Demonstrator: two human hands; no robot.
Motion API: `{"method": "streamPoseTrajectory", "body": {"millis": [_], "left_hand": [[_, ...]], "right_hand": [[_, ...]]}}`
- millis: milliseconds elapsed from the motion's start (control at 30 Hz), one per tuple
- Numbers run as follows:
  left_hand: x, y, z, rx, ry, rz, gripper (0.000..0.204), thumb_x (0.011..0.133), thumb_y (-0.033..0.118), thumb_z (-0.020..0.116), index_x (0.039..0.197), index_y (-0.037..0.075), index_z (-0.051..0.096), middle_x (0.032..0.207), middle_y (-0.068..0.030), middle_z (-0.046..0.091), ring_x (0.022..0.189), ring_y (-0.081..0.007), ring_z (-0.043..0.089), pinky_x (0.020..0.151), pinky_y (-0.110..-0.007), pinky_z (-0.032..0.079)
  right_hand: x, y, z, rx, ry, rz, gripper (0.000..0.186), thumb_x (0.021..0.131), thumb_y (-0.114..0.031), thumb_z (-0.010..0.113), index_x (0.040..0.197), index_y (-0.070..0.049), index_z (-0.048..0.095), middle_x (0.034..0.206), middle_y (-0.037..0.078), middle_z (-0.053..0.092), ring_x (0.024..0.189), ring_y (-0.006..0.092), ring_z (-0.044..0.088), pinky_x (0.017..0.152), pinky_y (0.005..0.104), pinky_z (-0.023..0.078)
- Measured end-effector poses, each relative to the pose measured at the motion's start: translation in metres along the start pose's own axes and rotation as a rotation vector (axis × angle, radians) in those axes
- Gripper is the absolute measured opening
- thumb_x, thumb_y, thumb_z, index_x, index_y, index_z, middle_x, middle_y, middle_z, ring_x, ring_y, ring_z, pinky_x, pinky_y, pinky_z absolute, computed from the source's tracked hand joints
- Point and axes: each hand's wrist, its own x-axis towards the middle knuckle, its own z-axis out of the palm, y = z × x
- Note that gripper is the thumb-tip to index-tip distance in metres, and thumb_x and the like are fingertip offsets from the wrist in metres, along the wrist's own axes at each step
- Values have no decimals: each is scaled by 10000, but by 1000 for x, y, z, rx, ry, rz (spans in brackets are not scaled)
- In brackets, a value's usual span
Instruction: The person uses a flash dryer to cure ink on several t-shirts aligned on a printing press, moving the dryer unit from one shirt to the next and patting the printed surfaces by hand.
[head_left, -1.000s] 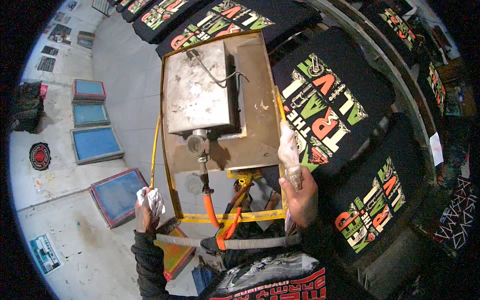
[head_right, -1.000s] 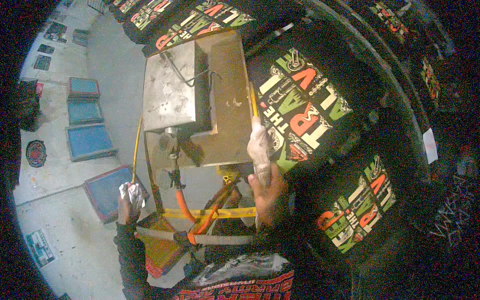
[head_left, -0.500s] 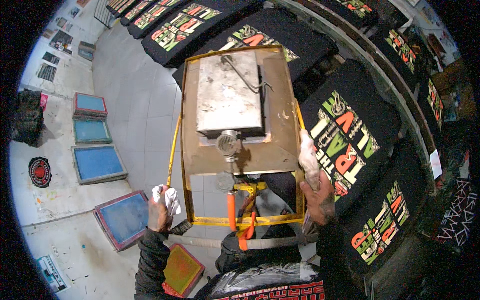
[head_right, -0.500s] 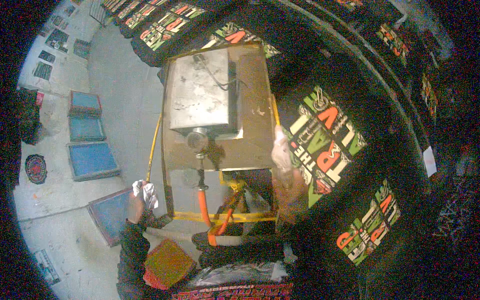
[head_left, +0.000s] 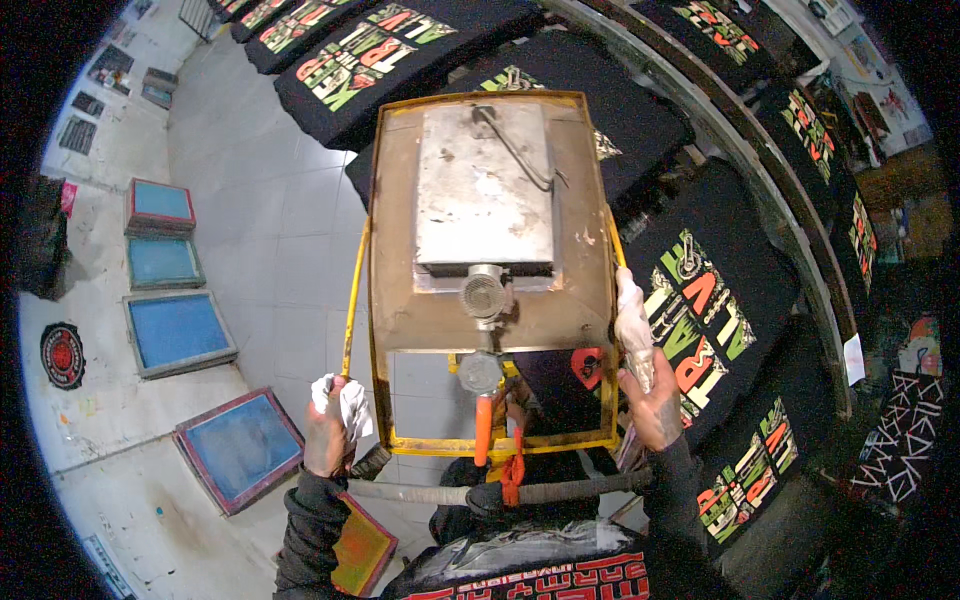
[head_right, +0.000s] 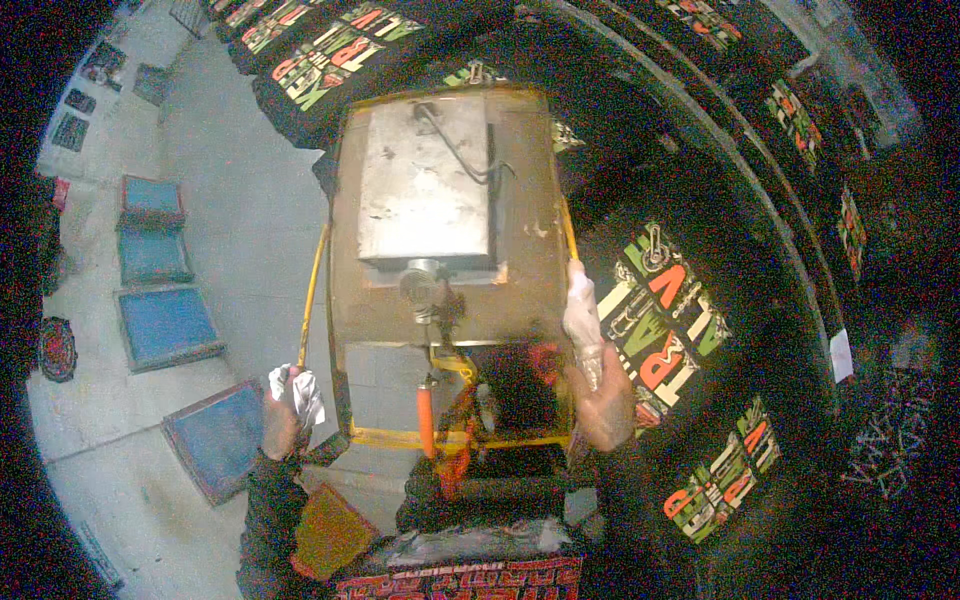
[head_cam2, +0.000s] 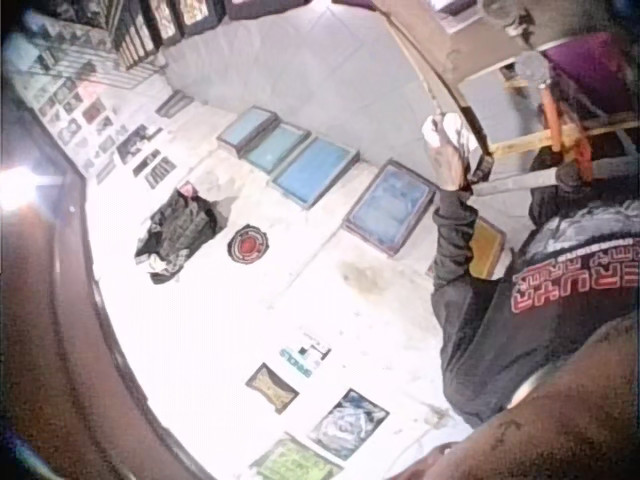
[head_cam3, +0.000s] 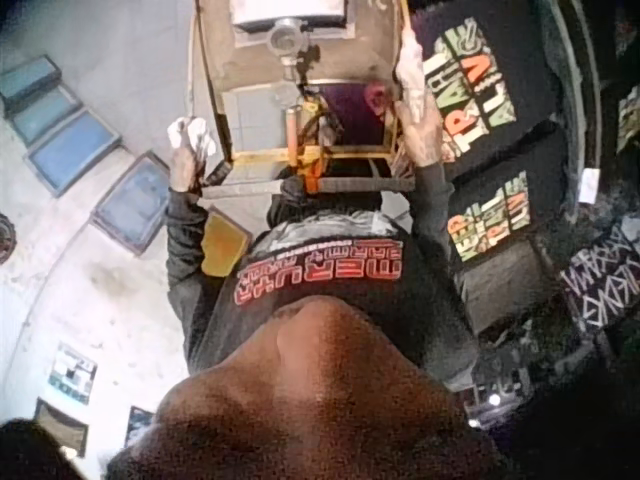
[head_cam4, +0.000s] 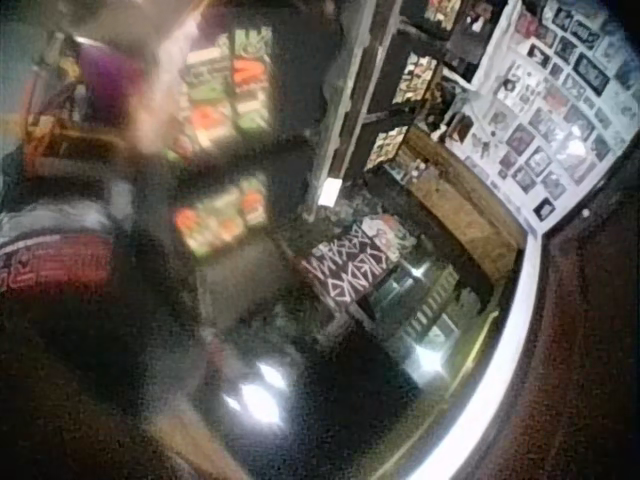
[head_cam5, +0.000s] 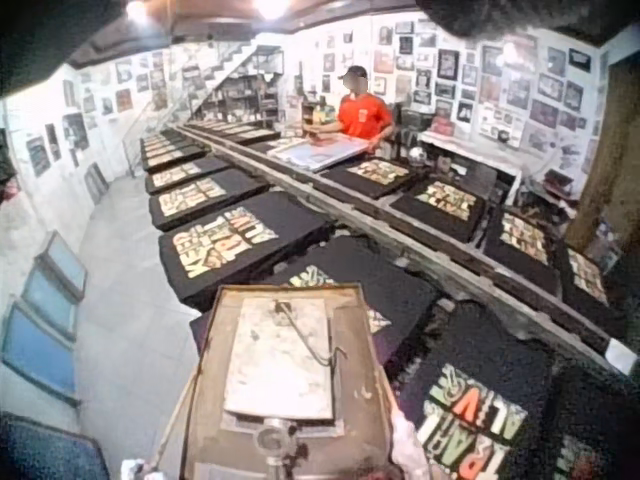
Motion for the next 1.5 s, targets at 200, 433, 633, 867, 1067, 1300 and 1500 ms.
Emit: {"method": "streamPoseTrajectory", "body": {"millis": [200, 433, 633, 867, 1067, 1300, 1500], "left_hand": [[3, -6, 8, -131, 89, -55, 148, 1002, 258, 540, 943, 123, 523, 676, 46, 494, 518, -66, 465, 437, -236, 388], [10, 7, 14, 79, 138, -25, 205, 999, 303, 535, 946, 106, 514, 682, 27, 503, 548, -67, 473, 458, -222, 376], [25, -24, -30, 39, 132, 4, 248, 1004, 297, 529, 1183, 126, 508, 984, 3, 607, 770, -111, 582, 596, -255, 485], [55, -37, -77, 41, 76, 33, 308, 994, 223, 533, 1280, 131, 468, 1119, -47, 589, 991, -159, 599, 808, -306, 500], [56, -28, -91, 912, -91, 185, 540, 978, 183, 558, 1446, 28, 338, 1492, -128, 404, 1388, -222, 370, 1115, -371, 330], [58, -26, -70, -3, 128, -90, 440, 944, 107, 543, 1374, 60, 461, 1209, -56, 572, 1060, -169, 558, 862, -293, 504], [60, -40, -84, 477, -5, 197, 424, 990, 202, 498, 1395, 87, 444, 1231, -45, 560, 1075, -174, 564, 858, -306, 518]], "right_hand": [[8, -10, 1, -53, -80, 138, 409, 862, -156, 660, 1211, 8, 523, 1002, 190, 650, 924, 305, 637, 822, 385, 486], [4, -11, 15, 75, 71, 19, 490, 880, -283, 659, 1206, 47, 500, 1017, 257, 632, 974, 406, 628, 834, 441, 485], [1, 24, 45, 218, 130, 34, 248, 882, -195, 704, 1032, -50, 570, 860, 105, 660, 779, 233, 658, 697, 380, 505], [-17, 6, -18, 576, -171, 173, 354, 960, -329, 610, 1124, -20, 555, 893, 83, 581, 832, 174, 563, 750, 317, 476], [-69, 88, -35, -121, 592, -53, 362, 854, -181, 670, 1160, -12, 578, 1134, 180, 592, 1095, 329, 569, 1005, 444, 433], [-79, 160, -66, -538, 432, -22, 962, 753, -416, 781, 1492, -35, 298, 1562, 265, 194, 1444, 470, 162, 1138, 621, 163], [-61, 179, -79, -529, 415, 83, 1347, 541, -626, 838, 1557, -105, 124, 1589, 276, 26, 1445, 520, 54, 1118, 687, 79]]}}
